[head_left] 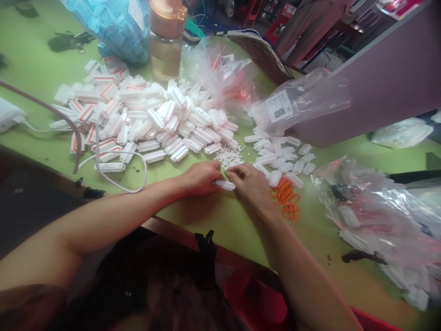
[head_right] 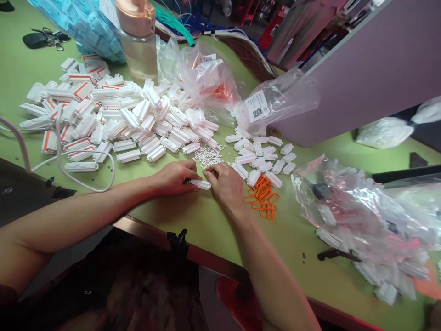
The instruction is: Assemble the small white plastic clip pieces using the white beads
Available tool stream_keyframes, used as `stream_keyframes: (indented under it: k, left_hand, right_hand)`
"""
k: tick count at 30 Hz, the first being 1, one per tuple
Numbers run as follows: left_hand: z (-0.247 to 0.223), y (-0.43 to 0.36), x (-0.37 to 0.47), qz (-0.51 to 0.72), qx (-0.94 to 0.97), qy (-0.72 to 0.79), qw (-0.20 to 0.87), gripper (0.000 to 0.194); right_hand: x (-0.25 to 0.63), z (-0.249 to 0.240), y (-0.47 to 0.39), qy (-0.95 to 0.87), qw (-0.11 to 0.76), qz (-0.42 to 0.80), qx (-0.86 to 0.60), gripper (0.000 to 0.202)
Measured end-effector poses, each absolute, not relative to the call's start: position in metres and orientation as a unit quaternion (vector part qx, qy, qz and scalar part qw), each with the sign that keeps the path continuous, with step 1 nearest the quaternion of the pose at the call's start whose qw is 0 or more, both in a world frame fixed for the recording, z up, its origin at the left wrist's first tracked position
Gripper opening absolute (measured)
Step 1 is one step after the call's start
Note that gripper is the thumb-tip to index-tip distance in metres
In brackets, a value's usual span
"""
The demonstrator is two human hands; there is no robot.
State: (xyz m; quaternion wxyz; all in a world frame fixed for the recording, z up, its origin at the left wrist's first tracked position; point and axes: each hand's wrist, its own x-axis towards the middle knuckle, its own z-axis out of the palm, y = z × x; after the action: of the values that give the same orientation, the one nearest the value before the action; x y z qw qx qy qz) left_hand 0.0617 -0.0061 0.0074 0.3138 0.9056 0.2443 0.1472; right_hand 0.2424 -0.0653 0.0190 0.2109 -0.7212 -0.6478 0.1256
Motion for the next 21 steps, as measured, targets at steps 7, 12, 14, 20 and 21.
stream_keyframes:
  k: [7,12,14,20,21]
  left_hand:
    - [0.011,-0.006,0.063,0.138,0.896,0.262,0.33,0.027]
    - [0.009,-0.005,0.064,0.145,0.891,0.264,0.339,0.025]
    - [0.007,-0.005,0.064,0.148,0.89,0.263,0.342,0.026]
    - [0.006,-0.003,0.063,0.151,0.891,0.255,0.344,0.027]
    - [0.007,-0.002,0.063,0.153,0.891,0.253,0.344,0.029]
  right_hand:
    - [0.248,0.014,-0.071,-0.647,0.249,0.16,-0.703,0.018]
    - [0.251,0.01,-0.07,-0.654,0.261,0.169,-0.689,0.016]
    - [0.252,0.011,-0.071,-0.654,0.27,0.174,-0.685,0.018]
    - [0.256,0.025,-0.081,-0.658,0.323,0.205,-0.648,0.024]
    - [0.257,0.029,-0.082,-0.673,0.317,0.21,-0.634,0.024]
